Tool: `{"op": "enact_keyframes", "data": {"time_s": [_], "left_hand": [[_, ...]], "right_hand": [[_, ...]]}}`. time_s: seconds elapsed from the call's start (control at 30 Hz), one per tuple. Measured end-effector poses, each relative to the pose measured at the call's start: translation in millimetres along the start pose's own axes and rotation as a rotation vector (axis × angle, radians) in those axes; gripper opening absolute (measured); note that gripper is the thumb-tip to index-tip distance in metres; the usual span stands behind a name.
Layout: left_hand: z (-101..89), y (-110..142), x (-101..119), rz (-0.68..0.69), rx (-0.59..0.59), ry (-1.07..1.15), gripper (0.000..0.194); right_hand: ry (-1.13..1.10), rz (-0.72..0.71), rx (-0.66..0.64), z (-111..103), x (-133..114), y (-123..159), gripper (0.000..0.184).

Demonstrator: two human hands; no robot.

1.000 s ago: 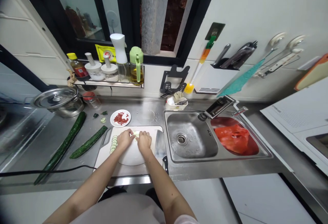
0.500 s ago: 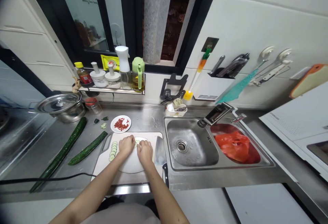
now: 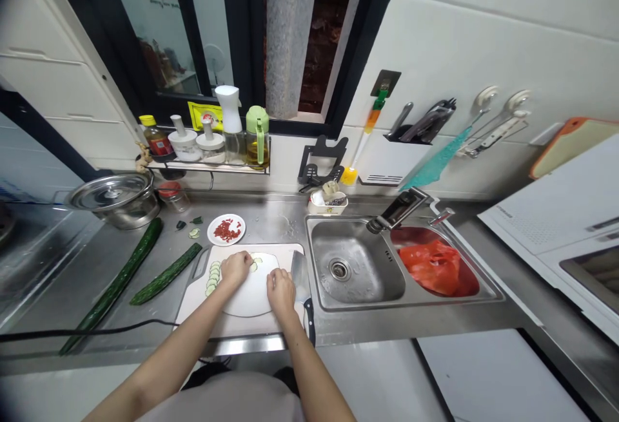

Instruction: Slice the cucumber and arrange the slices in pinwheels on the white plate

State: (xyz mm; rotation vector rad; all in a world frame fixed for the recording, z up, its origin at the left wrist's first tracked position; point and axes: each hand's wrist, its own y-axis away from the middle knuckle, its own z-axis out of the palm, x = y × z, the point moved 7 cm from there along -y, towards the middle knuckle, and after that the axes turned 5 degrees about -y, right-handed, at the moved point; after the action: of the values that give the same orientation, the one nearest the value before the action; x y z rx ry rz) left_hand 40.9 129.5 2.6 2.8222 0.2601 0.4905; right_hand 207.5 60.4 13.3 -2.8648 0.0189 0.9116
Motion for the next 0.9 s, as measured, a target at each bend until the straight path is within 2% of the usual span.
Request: {"op": "enact_keyframes", "data": {"time_s": [0.13,0.27,0.4,0.6,0.73,0.9], "left_hand": [[-10.6,5,-15,-0.042,0.042,0.138,0.022],[-19.5,22,-45,-0.076,0.136,0.289,0.025],[-13.7,47,-88,-0.11,0.178,0.348,0.026],[1.8,79,-144,-0.191,0.137,0.268,0.03],[-0.2,88,-156,-0.229,0.117,0.161,0.031],[-1.8,87,-151,-0.252,0.097,0.077,0.032]], "right_hand": [[-0.052,0.015,0.017,-11,0,6,0.022],[-0.109,0.017,0.038,-22,0,13,0.023],[-0.145,0.023,0.022,-26,2,23,0.023],[-0.163,0.026,0.01,-28,7,34,0.024],[-0.161,0.022,0.004,-30,4,37,0.025],[-0.158,0.008,-0.004,-28,0,38,0.025]]}}
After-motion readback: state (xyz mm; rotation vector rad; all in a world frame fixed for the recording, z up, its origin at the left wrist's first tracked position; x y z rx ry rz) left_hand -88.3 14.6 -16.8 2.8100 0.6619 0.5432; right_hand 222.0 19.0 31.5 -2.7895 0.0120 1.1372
